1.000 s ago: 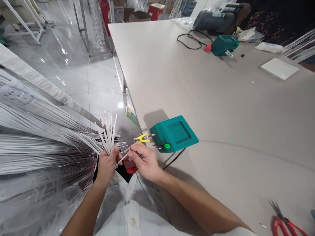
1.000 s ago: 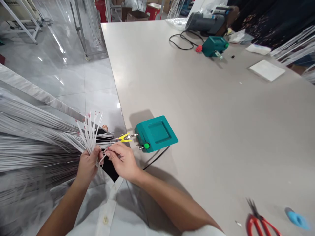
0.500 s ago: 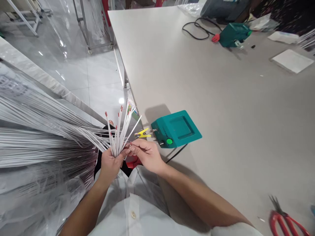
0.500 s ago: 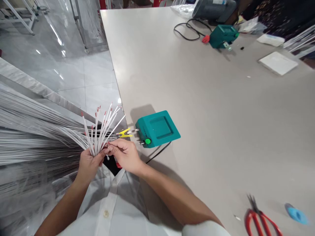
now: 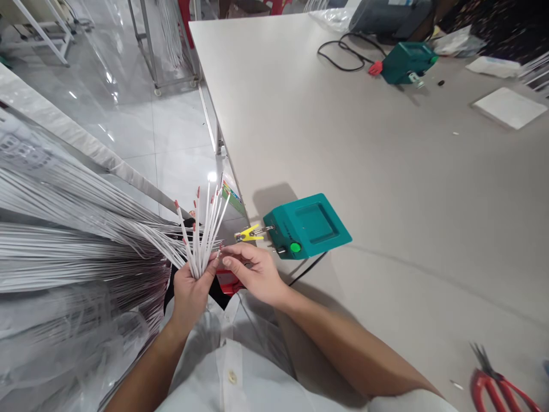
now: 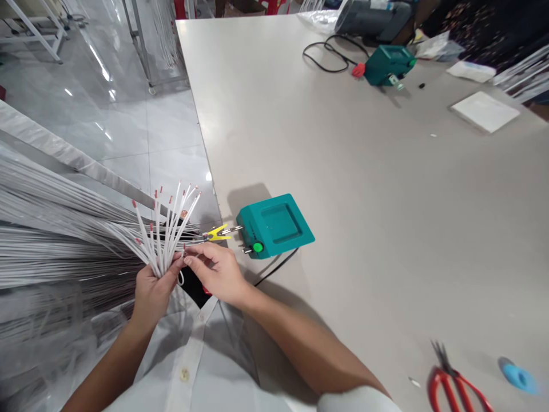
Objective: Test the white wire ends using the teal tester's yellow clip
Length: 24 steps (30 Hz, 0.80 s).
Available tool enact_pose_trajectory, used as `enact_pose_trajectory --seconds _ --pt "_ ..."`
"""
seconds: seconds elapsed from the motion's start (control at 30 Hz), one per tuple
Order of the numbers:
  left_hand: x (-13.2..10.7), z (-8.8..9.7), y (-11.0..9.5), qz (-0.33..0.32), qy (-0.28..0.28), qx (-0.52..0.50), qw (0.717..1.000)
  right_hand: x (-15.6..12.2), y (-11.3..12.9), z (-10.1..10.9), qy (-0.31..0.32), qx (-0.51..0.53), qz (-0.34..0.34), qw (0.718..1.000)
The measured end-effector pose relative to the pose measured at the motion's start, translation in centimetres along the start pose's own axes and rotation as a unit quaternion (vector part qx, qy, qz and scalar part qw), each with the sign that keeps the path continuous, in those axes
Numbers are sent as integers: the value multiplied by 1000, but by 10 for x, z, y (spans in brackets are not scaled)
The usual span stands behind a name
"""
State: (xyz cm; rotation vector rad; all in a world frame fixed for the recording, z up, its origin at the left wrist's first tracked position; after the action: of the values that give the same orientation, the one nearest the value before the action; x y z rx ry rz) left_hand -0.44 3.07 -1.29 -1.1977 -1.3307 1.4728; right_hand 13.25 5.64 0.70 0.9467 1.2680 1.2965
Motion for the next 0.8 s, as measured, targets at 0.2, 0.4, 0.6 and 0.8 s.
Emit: enact_pose_trajectory --seconds 0.2,0.4,0.6,0.8 --pt "-3 0 -2 -9 43 61 997 -1 -2 1 -48 -29 -25 998" --pt "-6 3 1 -4 29 60 998 -2 7 2 -31 -69 41 996" --pt "-8 4 -5 -12 28 68 997 -4 11 3 -34 -142 72 987" --pt "-5 7 -8 -36 52 110 992 -2 11 13 -45 -135 70 987"
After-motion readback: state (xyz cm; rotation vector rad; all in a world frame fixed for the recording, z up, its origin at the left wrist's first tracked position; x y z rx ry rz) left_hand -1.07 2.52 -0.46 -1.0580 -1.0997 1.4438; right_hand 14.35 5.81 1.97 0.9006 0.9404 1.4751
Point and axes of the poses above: each hand's wrist, its own x-axis towards the middle knuckle, its own z-axis out of the back of the hand, y = z × x, the point moved 5 cm from there along x, towards the middle knuckle, and after that the axes turned 10 degrees about -z, right-handed, at the moved point
